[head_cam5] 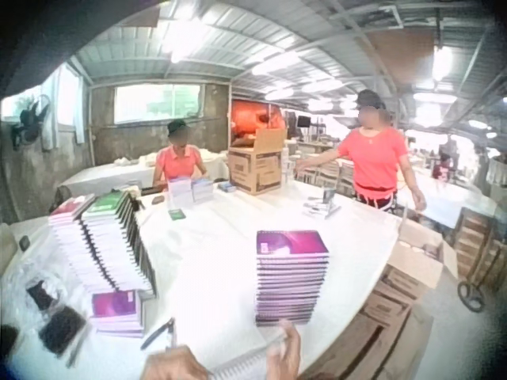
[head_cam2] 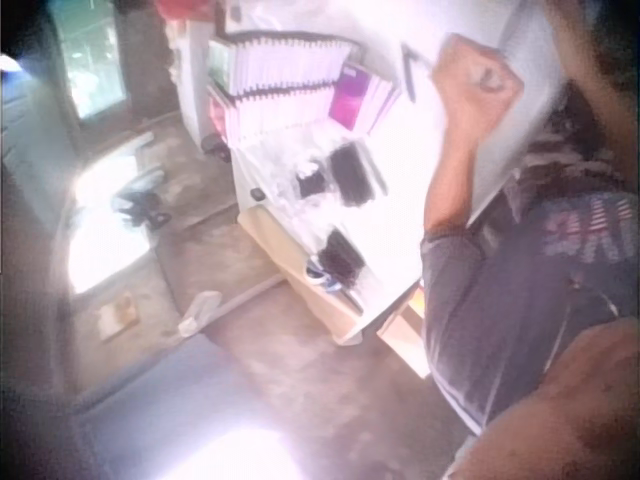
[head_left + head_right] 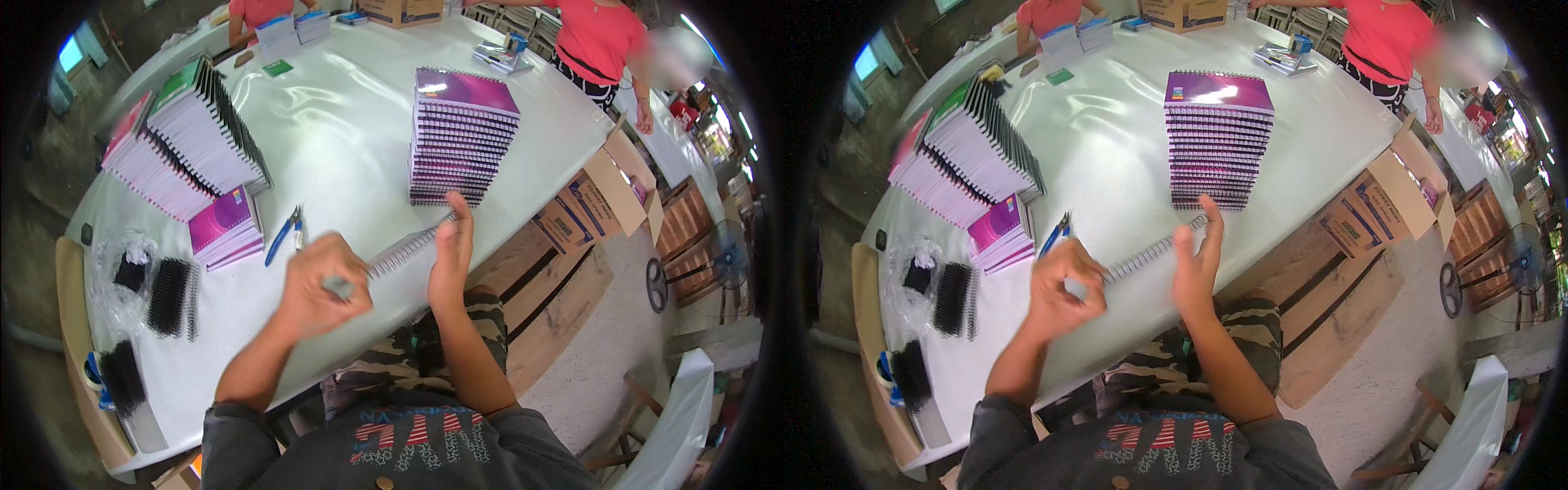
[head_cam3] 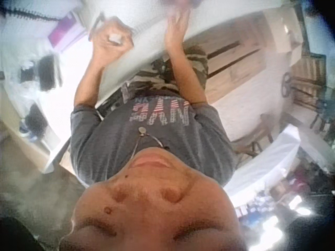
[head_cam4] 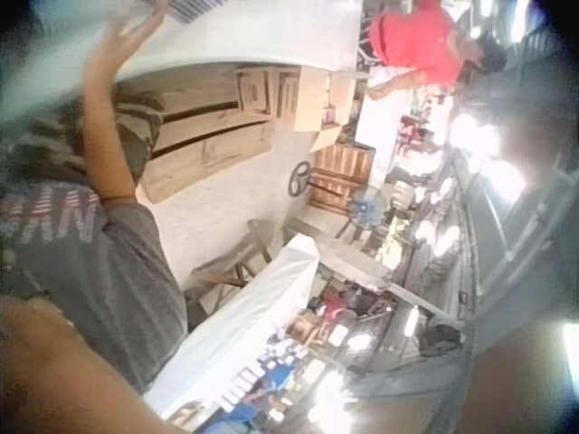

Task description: The person trims the excess spiral coil from notebooks using shears and then places each completed notebook onto a stack.

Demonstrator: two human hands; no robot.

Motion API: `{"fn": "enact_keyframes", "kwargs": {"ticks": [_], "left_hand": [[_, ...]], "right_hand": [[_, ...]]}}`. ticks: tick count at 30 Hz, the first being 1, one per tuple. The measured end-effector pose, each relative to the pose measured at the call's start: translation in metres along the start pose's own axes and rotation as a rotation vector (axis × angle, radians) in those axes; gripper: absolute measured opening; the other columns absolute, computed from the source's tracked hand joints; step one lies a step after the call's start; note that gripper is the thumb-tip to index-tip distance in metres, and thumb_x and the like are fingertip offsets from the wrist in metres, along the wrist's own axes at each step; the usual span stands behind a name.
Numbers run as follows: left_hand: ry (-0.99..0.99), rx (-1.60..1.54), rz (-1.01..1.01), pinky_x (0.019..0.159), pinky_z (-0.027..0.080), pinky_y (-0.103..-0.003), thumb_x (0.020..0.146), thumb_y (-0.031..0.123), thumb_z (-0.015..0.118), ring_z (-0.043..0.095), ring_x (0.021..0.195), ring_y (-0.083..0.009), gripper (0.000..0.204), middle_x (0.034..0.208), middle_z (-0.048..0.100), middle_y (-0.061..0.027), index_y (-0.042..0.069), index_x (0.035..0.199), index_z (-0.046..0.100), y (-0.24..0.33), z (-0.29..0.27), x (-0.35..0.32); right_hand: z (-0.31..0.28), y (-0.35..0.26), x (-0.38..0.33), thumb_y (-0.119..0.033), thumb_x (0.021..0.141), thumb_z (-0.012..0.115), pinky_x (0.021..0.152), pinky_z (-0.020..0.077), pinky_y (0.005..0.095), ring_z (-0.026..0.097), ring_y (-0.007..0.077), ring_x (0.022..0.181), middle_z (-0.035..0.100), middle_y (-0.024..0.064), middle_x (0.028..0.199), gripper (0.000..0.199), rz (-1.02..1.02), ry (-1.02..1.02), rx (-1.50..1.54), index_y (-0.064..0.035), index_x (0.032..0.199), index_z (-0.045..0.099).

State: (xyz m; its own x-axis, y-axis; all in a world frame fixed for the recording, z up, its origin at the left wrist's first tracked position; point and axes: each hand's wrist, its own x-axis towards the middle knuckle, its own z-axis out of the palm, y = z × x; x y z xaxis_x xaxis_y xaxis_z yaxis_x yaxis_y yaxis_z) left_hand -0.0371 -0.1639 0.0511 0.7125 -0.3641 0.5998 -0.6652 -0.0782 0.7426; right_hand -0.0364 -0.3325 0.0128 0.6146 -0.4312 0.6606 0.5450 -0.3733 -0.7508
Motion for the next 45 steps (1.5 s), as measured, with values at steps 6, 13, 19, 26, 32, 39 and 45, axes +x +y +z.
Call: {"fn": "enact_keyframes", "kwargs": {"ticks": [6,13,19,26,32,39,45], "left_hand": [[-0.274,0.041,-0.069,0.074,0.046,-0.033,0.075,0.013,0.073,0.06,0.084,-0.0234,0.02,0.088,0.062,-0.011,0.005,0.088,0.06,-0.01,0.018,-0.022],[-0.098,1.086,-0.599,0.098,0.032,-0.044,0.085,0.017,0.057,0.04,0.118,-0.0386,0.051,0.123,0.046,-0.0227,0.001,0.129,0.038,-0.089,-0.031,-0.054],[-0.153,1.158,-0.562,0.095,0.033,-0.046,0.09,0.016,0.049,0.04,0.114,-0.037,0.051,0.123,0.042,-0.0236,0.0,0.135,0.031,-0.1,-0.015,-0.057],[0.256,-0.687,-1.038,0.055,0.039,-0.033,0.092,0.027,0.045,0.046,0.061,-0.0153,0.025,0.075,0.048,-0.0014,0.007,0.107,0.049,-0.077,-0.023,-0.045],[0.081,-1.185,-1.166,0.061,0.041,-0.032,0.089,0.041,0.042,0.049,0.068,-0.0166,0.031,0.08,0.051,-0.0023,0.013,0.096,0.051,-0.052,0.013,-0.053],[0.058,-1.207,-1.182,0.067,0.045,-0.035,0.087,0.044,0.044,0.053,0.076,-0.0186,0.034,0.083,0.052,-0.003,0.013,0.1,0.051,-0.047,0.023,-0.052],[0.035,-1.249,-1.16,0.071,0.047,-0.04,0.086,0.045,0.044,0.055,0.079,-0.0216,0.039,0.089,0.054,-0.0054,0.012,0.106,0.052,-0.05,0.015,-0.061]], "right_hand": [[-0.027,0.046,0.02,-0.027,0.094,0.049,0.056,0.0343,0.025,0.046,0.0082,0.058,0.053,-0.0001,0.065,0.031,0.472,-0.181,0.327,-0.0073,0.071,0.053],[0.038,0.051,0.01,-0.049,0.091,0.04,0.063,0.0423,0.0464,0.055,0.0375,0.061,0.057,0.0184,0.061,0.059,-0.077,-1.026,-0.347,-0.0045,0.057,0.058],[0.048,0.071,-0.025,-0.052,0.09,0.041,0.068,0.0427,0.0455,0.054,0.0368,0.061,0.057,0.0165,0.057,0.062,-0.103,-1.031,-0.341,-0.0038,0.057,0.06],[0.046,0.074,-0.008,-0.055,0.088,0.041,0.06,0.0418,0.045,0.053,0.0379,0.057,0.056,0.0171,0.055,0.064,0.084,-1.11,-0.17,-0.0039,0.054,0.058],[0.035,0.063,0.002,-0.049,0.086,0.048,0.06,0.0435,0.0398,0.057,0.0324,0.057,0.061,0.0126,0.059,0.053,0.176,-1.17,-0.041,-0.0052,0.061,0.064],[0.022,0.071,0.019,-0.043,0.082,0.056,0.061,0.0441,0.034,0.059,0.0219,0.062,0.066,0.0043,0.068,0.038,0.269,-1.377,0.127,-0.0085,0.07,0.068],[0.038,0.077,0.012,-0.043,0.084,0.057,0.06,0.0428,0.035,0.055,0.0214,0.06,0.062,0.013,0.066,0.043,0.302,-1.319,0.053,-0.0012,0.075,0.065]]}}
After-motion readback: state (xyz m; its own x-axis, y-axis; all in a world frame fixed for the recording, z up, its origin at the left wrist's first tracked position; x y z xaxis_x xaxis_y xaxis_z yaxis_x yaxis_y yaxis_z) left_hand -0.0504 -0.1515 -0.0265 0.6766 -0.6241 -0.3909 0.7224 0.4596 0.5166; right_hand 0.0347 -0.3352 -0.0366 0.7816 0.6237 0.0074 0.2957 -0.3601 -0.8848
